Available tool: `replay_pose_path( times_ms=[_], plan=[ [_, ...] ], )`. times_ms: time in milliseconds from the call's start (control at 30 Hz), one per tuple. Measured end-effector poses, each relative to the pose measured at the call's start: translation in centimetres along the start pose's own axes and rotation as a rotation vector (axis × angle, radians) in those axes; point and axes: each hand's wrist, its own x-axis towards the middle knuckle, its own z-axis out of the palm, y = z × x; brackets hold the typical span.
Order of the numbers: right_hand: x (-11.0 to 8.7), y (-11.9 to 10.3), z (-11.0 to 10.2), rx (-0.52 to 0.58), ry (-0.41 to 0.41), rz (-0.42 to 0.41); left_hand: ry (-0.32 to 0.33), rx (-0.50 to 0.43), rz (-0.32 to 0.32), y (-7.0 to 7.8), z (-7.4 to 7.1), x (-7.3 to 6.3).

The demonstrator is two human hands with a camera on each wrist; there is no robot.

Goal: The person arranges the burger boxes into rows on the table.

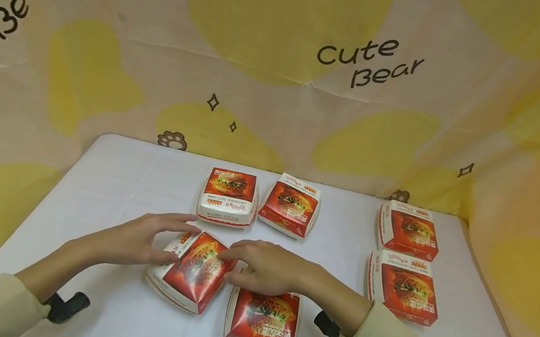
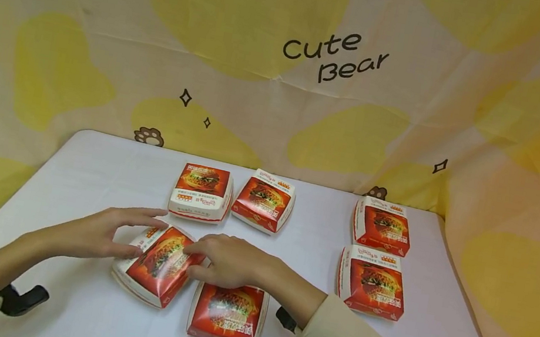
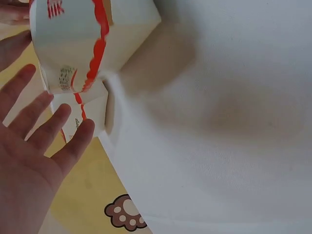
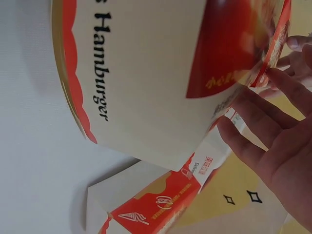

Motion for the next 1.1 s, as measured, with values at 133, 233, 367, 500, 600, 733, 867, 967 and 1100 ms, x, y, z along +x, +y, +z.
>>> replay_pose_path(
  times_ms=[133,233,367,500,600,733,867,967,1100],
  plan=[
    [0.13,0.02,-0.05,0.0,0.005,0.007,-0.042,-0.018,0.017,-0.16,0.1,0.05],
    [0.2,-0.02,-0.04,0.008,0.005,0.023,-0.046,-0.023,0.012,-0.22,0.2,0.05],
    [0.16,-0.18,-0.05,0.013,0.012,0.053,-0.018,-0.028,-0.028,-0.13,0.27,0.01],
    [-0.1,-0.25,-0.17,0.023,0.019,0.057,0.013,0.001,-0.059,0.13,0.2,-0.07],
    [-0.26,-0.21,-0.2,0.042,0.01,0.033,0.028,0.036,-0.073,0.3,0.13,-0.17],
    [-0.31,-0.13,-0.07,0.04,-0.017,0.025,0.058,0.079,-0.064,0.37,0.25,-0.19],
    [-0.21,-0.04,0.07,0.028,-0.027,0.04,0.088,0.084,-0.048,0.38,0.38,-0.11],
    [-0.12,0.06,0.11,0.027,-0.022,0.041,0.076,0.049,-0.038,0.34,0.44,-0.08],
    [0.11,0.14,0.15,0.025,-0.015,0.028,0.041,0.009,-0.011,0.24,0.5,-0.07]
  ],
)
